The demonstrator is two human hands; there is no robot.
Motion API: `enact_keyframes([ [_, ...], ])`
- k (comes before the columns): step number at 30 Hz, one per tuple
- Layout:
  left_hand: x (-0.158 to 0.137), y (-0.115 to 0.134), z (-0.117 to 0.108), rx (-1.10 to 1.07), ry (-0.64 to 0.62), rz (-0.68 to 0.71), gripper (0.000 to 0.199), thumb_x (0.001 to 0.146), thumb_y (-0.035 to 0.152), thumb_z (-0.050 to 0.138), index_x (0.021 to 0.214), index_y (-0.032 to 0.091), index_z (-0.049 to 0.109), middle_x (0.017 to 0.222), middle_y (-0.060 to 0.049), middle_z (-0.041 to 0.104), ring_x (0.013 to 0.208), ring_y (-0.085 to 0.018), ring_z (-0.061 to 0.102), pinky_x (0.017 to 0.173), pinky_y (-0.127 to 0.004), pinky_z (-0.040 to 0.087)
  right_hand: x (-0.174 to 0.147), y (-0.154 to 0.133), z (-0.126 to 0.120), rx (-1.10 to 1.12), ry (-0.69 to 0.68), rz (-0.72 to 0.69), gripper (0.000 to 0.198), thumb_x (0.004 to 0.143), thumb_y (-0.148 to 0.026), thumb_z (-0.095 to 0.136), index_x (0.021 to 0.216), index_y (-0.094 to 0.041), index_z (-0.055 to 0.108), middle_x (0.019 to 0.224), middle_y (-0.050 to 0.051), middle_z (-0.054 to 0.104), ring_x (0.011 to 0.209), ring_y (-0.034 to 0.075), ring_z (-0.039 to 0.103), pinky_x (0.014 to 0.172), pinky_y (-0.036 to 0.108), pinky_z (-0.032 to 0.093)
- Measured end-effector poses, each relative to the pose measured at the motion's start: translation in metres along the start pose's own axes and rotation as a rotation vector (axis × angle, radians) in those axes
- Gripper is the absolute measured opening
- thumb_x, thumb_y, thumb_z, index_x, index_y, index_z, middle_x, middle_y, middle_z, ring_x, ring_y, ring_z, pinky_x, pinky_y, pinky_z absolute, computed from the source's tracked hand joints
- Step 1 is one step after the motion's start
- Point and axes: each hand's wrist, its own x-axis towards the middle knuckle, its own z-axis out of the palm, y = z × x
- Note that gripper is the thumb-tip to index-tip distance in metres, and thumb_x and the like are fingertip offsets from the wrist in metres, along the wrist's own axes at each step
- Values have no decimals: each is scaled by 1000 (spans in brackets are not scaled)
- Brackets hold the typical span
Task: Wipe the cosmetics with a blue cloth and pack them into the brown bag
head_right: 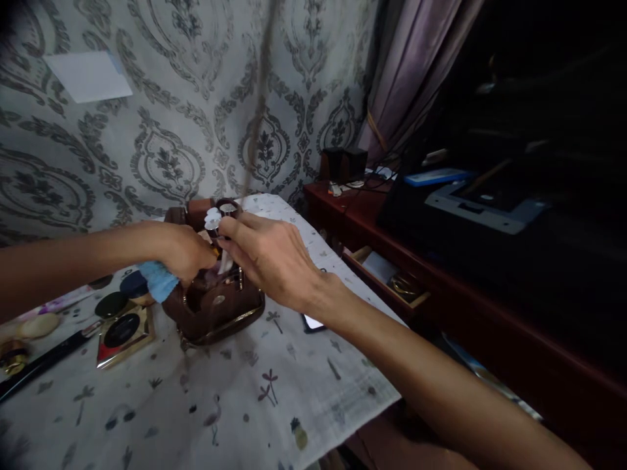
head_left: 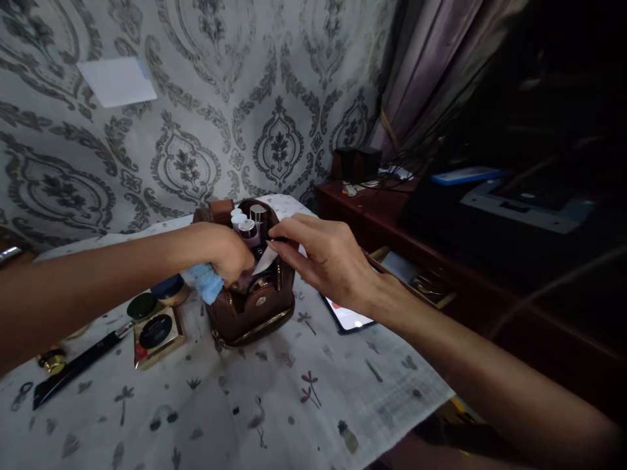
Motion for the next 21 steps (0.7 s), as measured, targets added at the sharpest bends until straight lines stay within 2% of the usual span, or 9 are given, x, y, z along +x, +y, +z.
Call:
enact_keyframes([
  [2,-2,8,-9,139,-321,52,18,43,12,78,46,20,62,44,2,52,46,-14,43,51,-25,34,-3,1,-2,-1,8,1,15,100,-24,48,95,-18,61,78,2,60,64,13,51,60,24,36],
  [3,-3,14,-15,183,-407,60,15,46,14,77,48,20,63,45,2,53,46,-13,41,51,-25,33,-5,2,-4,0,20,-2,15,100,-24,48,96,-18,62,78,1,60,64,13,51,60,24,36],
  [4,-5,19,-20,201,-409,54,12,51,18,77,51,20,65,47,2,53,45,-13,41,50,-25,33,-6,2,-6,0,38,-5,15,100,-24,49,97,-19,62,78,1,61,64,13,52,60,25,37],
  [8,-15,32,-31,221,-224,-50,14,65,33,75,68,20,71,60,-1,60,54,-17,50,53,-25,35,-11,-3,-17,-10,113,3,14,99,-26,51,95,-22,64,75,1,61,62,13,53,58,25,38],
  [12,-23,35,-26,181,-36,-153,19,69,29,74,86,22,73,76,-3,67,74,-23,62,64,-26,42,-12,-10,-23,11,153,17,12,98,-26,54,93,-23,64,74,0,62,61,13,55,57,25,41],
  [17,-27,41,-18,85,91,-204,26,74,26,69,99,24,70,91,-4,70,90,-26,64,74,-29,45,-9,-12,-9,65,119,11,13,99,-27,53,96,-21,63,77,1,65,62,13,56,59,25,43],
  [21,-25,37,-12,-50,154,-217,21,75,22,66,95,22,69,91,-4,68,88,-27,63,71,-30,42,-7,-10,9,65,61,-13,14,100,-27,51,97,-19,62,79,2,65,63,12,55,60,24,41],
])
